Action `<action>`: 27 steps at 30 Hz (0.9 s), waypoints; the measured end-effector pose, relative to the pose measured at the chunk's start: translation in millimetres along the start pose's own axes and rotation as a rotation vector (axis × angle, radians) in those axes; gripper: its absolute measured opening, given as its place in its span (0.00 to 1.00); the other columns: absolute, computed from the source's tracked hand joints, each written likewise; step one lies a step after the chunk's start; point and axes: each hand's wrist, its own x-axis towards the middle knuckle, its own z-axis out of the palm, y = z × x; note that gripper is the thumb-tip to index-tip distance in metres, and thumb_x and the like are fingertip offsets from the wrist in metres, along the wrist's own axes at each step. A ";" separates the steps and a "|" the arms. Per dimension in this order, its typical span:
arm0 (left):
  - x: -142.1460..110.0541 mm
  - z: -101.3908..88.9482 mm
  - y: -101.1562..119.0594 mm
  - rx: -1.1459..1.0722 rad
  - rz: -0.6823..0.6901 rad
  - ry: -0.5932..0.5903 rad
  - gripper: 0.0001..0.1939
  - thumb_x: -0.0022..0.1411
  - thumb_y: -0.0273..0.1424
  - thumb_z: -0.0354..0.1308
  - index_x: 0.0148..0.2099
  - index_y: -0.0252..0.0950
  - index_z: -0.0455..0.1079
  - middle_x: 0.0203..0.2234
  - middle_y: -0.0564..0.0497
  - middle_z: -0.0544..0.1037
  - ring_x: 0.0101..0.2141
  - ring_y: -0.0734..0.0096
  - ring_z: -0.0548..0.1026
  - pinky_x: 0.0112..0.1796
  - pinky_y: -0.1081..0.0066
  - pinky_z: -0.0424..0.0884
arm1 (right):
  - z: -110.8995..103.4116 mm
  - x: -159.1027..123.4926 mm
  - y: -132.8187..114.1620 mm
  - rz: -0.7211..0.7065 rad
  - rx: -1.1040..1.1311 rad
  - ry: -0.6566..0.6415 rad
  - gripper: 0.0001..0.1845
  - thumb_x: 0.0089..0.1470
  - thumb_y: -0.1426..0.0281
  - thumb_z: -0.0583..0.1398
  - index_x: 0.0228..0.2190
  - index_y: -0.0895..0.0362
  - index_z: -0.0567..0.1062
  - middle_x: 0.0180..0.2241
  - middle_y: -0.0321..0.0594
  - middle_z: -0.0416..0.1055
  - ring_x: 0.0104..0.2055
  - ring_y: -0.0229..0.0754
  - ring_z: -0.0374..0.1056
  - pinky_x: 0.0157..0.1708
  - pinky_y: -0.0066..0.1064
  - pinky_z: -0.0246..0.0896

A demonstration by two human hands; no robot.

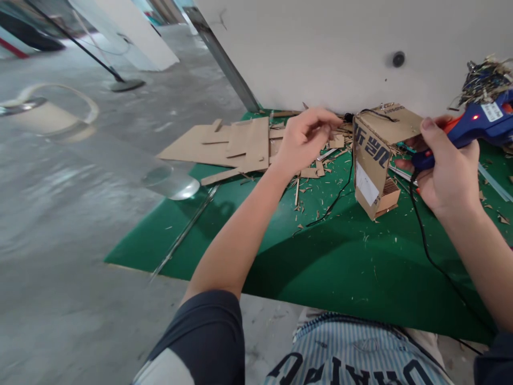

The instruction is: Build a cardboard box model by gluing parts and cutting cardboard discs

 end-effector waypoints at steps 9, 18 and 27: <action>-6.1 5.1 10.2 0.209 -0.061 0.096 0.14 0.68 0.44 0.56 0.43 0.42 0.77 0.30 0.50 0.77 0.34 0.67 0.79 0.41 0.63 0.77 | 2.2 -9.8 2.1 -0.126 -0.128 -0.097 0.19 0.47 0.61 0.72 0.37 0.44 0.69 0.35 0.31 0.66 0.37 0.41 0.71 0.24 0.33 0.73; -9.8 5.6 16.8 0.528 -0.128 -0.154 0.17 0.67 0.28 0.52 0.55 0.40 0.72 0.24 0.52 0.76 0.28 0.68 0.77 0.41 0.64 0.75 | 2.7 -10.6 1.3 -0.158 -0.157 -0.043 0.18 0.48 0.62 0.71 0.36 0.47 0.68 0.33 0.30 0.64 0.32 0.37 0.68 0.22 0.29 0.70; -4.3 7.2 18.3 0.720 -0.160 -0.846 0.28 0.61 0.19 0.45 0.57 0.38 0.77 0.50 0.46 0.83 0.48 0.62 0.82 0.48 0.63 0.74 | 1.4 -11.2 12.4 -0.219 -0.177 -0.014 0.19 0.50 0.59 0.71 0.37 0.45 0.68 0.33 0.30 0.67 0.31 0.37 0.69 0.23 0.29 0.72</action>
